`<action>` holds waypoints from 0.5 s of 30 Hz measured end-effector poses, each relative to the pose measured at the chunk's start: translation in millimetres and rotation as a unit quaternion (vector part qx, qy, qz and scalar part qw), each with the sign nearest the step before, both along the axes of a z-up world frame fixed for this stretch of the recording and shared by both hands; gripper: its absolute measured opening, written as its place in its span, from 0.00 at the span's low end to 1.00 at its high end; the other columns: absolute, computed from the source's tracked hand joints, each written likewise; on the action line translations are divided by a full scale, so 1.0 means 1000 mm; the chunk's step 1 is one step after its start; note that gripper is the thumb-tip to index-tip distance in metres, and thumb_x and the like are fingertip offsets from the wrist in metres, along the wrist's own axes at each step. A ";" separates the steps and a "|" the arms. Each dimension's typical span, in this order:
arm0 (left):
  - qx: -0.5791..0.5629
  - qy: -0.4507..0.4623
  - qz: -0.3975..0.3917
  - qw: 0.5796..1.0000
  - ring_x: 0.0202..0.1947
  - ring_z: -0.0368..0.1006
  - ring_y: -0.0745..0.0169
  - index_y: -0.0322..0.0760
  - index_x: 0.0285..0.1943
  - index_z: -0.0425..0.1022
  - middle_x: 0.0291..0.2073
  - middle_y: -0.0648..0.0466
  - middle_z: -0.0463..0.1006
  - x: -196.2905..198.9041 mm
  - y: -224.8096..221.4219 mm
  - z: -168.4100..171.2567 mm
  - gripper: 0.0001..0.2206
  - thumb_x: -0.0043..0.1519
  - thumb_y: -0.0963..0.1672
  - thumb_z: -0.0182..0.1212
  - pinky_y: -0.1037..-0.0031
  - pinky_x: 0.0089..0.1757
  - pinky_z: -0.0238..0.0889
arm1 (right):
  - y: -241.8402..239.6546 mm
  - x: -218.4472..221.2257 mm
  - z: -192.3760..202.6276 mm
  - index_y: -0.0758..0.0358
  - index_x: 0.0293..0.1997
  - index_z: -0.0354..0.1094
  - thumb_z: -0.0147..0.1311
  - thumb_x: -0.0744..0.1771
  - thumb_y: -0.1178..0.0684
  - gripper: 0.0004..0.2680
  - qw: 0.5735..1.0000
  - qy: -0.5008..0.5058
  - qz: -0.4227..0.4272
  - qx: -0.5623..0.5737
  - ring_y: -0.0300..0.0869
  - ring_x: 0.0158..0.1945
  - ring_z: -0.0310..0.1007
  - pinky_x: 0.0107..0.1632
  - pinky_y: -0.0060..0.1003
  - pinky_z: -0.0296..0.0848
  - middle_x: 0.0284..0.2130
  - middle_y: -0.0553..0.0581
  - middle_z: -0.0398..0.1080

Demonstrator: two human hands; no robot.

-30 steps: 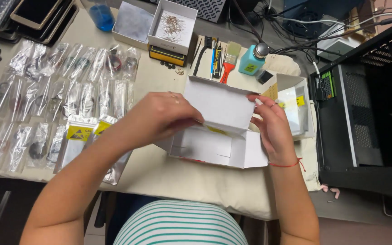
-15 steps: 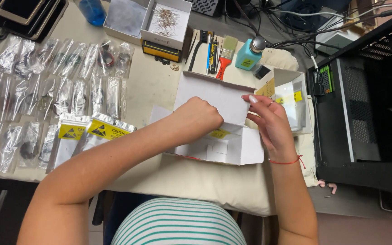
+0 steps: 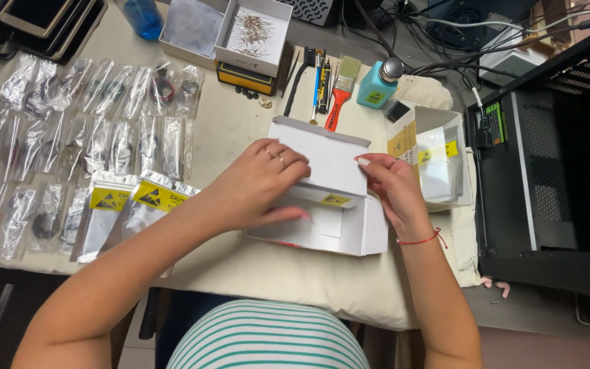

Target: Placing small electronic components and anti-static bags into a cardboard box for storage or shipping.

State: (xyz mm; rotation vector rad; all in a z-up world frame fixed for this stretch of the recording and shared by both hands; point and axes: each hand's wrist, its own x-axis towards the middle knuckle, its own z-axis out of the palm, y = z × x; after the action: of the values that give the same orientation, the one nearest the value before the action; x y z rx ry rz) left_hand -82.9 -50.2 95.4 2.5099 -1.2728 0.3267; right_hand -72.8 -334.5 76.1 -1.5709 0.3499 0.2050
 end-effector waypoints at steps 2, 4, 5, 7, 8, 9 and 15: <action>-0.018 0.036 -0.002 0.999 0.60 0.66 0.46 0.41 0.59 0.68 0.54 0.46 0.72 -0.017 0.014 0.004 0.35 0.56 0.65 0.56 0.47 0.62 0.51 | 0.005 -0.002 0.004 0.71 0.49 0.72 0.60 0.65 0.57 0.10 1.000 0.005 0.001 -0.007 0.37 0.35 0.74 0.45 0.30 0.75 0.31 0.54 0.71; -0.037 0.074 -0.002 0.997 0.63 0.64 0.42 0.42 0.65 0.66 0.58 0.44 0.71 -0.030 0.025 0.001 0.43 0.51 0.69 0.54 0.40 0.64 0.46 | 0.001 -0.001 -0.006 0.71 0.49 0.72 0.60 0.65 0.56 0.11 1.000 0.012 0.003 -0.015 0.36 0.35 0.74 0.45 0.30 0.75 0.30 0.53 0.71; -0.031 0.081 0.004 0.996 0.65 0.62 0.40 0.45 0.69 0.64 0.60 0.43 0.70 -0.033 0.029 -0.004 0.44 0.50 0.69 0.57 0.39 0.64 0.43 | -0.005 0.001 -0.019 0.71 0.49 0.72 0.60 0.65 0.55 0.11 0.999 0.013 0.004 -0.036 0.37 0.37 0.75 0.46 0.30 0.75 0.32 0.54 0.71; -0.027 0.090 0.015 0.995 0.66 0.61 0.38 0.48 0.72 0.62 0.62 0.42 0.68 -0.039 0.035 -0.011 0.46 0.49 0.69 0.59 0.38 0.65 0.40 | -0.001 -0.001 -0.015 0.70 0.50 0.73 0.61 0.65 0.54 0.11 0.998 0.015 0.011 -0.059 0.38 0.38 0.75 0.47 0.31 0.75 0.34 0.54 0.70; -0.024 0.068 -0.002 0.997 0.68 0.59 0.37 0.51 0.70 0.64 0.64 0.41 0.67 -0.040 0.037 -0.012 0.39 0.51 0.64 0.62 0.37 0.65 0.40 | 0.009 -0.005 0.001 0.71 0.49 0.73 0.60 0.66 0.52 0.11 0.990 -0.034 0.030 -0.136 0.44 0.49 0.71 0.55 0.38 0.73 0.43 0.60 0.67; -0.020 0.045 -0.021 0.999 0.69 0.58 0.36 0.55 0.67 0.67 0.65 0.41 0.66 -0.040 0.038 -0.014 0.32 0.54 0.60 0.66 0.36 0.64 0.40 | 0.018 -0.008 0.018 0.73 0.48 0.73 0.59 0.67 0.51 0.12 0.973 -0.085 0.047 -0.212 0.50 0.59 0.66 0.62 0.45 0.70 0.53 0.65 0.64; -0.035 -0.008 -0.038 0.999 0.69 0.58 0.32 0.49 0.45 0.72 0.66 0.39 0.66 -0.043 0.036 -0.029 0.18 0.53 0.54 0.70 0.34 0.61 0.48 | 0.034 -0.034 0.030 0.78 0.51 0.71 0.63 0.66 0.53 0.14 0.828 -0.299 0.144 -0.453 0.63 0.64 0.63 0.67 0.56 0.62 0.58 0.69 0.63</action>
State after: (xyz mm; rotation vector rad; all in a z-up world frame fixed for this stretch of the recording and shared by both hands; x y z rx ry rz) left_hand -125.5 -14.1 66.4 2.3973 -1.3355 0.3671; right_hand -107.3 -300.7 106.4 -2.5204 -0.3631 -0.2833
